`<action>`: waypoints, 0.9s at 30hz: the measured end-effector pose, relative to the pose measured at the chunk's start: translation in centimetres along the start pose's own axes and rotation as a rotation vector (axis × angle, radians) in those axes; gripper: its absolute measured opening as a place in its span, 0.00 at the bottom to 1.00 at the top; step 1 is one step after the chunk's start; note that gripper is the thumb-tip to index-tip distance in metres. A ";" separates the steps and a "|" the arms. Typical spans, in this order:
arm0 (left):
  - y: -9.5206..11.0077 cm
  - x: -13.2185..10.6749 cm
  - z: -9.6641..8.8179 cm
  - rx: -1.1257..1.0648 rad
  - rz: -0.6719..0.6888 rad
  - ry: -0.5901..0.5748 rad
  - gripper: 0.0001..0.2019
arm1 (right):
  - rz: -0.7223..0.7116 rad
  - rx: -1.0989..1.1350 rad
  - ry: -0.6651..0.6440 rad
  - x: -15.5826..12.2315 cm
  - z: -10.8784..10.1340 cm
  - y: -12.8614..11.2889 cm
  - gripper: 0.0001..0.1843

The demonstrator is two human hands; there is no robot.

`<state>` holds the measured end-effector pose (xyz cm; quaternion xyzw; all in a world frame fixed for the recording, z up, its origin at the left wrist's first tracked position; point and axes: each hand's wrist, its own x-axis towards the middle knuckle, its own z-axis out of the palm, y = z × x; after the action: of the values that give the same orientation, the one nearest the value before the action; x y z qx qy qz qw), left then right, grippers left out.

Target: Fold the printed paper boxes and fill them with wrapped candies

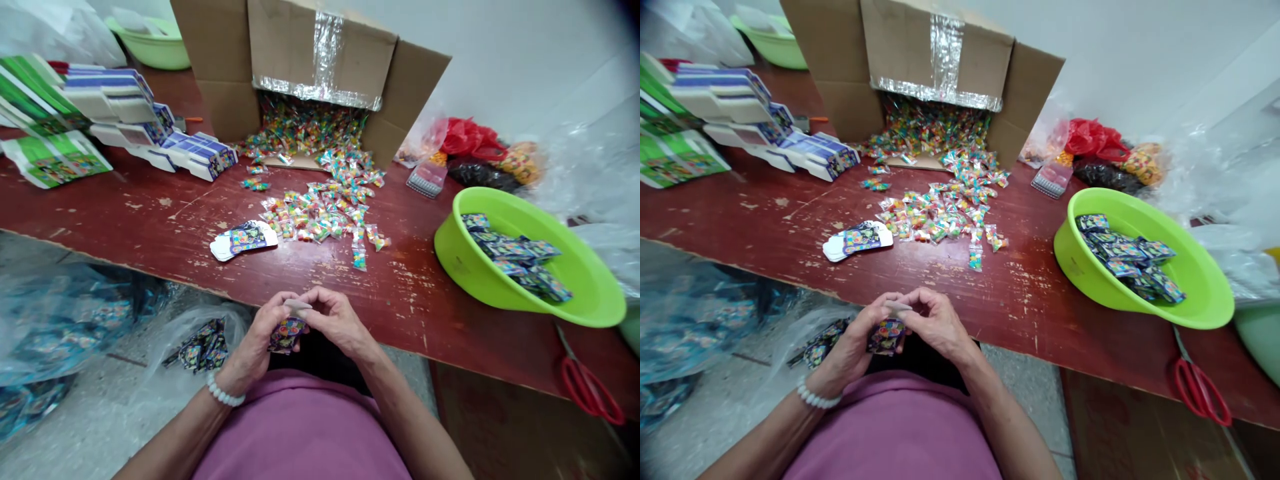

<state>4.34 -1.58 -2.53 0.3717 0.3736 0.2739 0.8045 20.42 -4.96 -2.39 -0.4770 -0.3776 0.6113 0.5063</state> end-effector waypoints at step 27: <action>0.3 0.6 0.1 -0.079 -0.068 0.123 0.19 | -0.132 -0.351 0.063 0.6 1.2 0.2 0.06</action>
<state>4.69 -0.96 -2.48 0.3094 0.4235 0.2835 0.8028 19.21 -4.37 -2.36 -0.5510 -0.4927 0.4863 0.4660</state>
